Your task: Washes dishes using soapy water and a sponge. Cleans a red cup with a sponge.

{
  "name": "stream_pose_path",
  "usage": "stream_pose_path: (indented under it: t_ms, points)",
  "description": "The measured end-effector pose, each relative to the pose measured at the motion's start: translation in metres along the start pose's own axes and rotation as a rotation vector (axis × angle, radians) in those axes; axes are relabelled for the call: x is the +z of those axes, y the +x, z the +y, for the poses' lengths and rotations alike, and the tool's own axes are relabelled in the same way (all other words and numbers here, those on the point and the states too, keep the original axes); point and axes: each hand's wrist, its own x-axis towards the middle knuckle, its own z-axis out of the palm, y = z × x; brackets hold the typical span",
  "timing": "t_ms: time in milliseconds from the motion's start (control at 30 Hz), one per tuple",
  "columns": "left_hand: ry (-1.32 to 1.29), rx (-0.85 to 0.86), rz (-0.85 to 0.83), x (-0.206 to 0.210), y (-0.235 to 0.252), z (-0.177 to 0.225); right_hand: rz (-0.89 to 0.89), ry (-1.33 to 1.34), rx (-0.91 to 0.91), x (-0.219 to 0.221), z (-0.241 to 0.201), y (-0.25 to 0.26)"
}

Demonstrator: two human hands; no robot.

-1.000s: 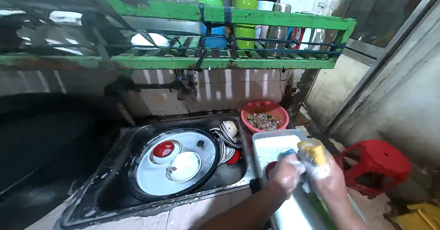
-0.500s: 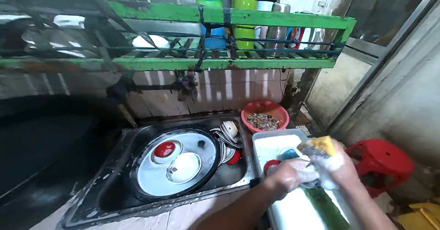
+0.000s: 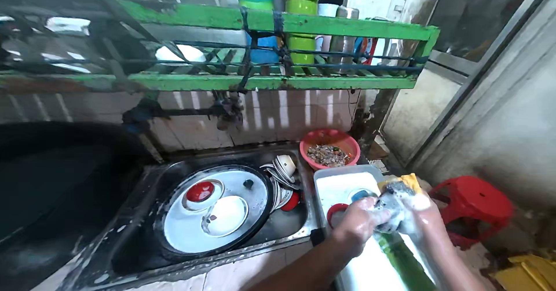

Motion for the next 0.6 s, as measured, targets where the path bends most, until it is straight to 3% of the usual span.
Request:
stream_pose_path:
  t_ms: [100, 133, 267, 333, 400, 500, 600]
  points:
    - [0.236, 0.000, 0.107, 0.002, 0.004, -0.004, 0.103, -0.176, -0.437, 0.027, 0.008, -0.032]
    - [0.330, 0.018, 0.085, 0.002, 0.003, -0.003, 0.108, -0.152, -0.452, 0.029, 0.009, -0.034]
    - [0.310, 0.025, -0.107, 0.003, -0.008, 0.000, -0.149, 0.320, 0.111, 0.003, 0.009, -0.001]
    - [0.232, 0.075, -0.149, 0.005, -0.013, 0.002, -0.306, 0.722, 0.296, 0.000, 0.012, 0.007]
    - [0.247, 0.184, -0.178, 0.005, -0.013, 0.003, -0.332, 1.102, 0.453, 0.007, 0.016, 0.000]
    - [0.574, 0.490, -0.182, 0.004, -0.004, -0.006, -0.257, 1.463, 0.489, 0.030, 0.030, -0.020]
    - [0.768, 0.880, 0.011, 0.003, 0.019, -0.027, -0.282, 1.460, 0.522, 0.044, 0.028, -0.027]
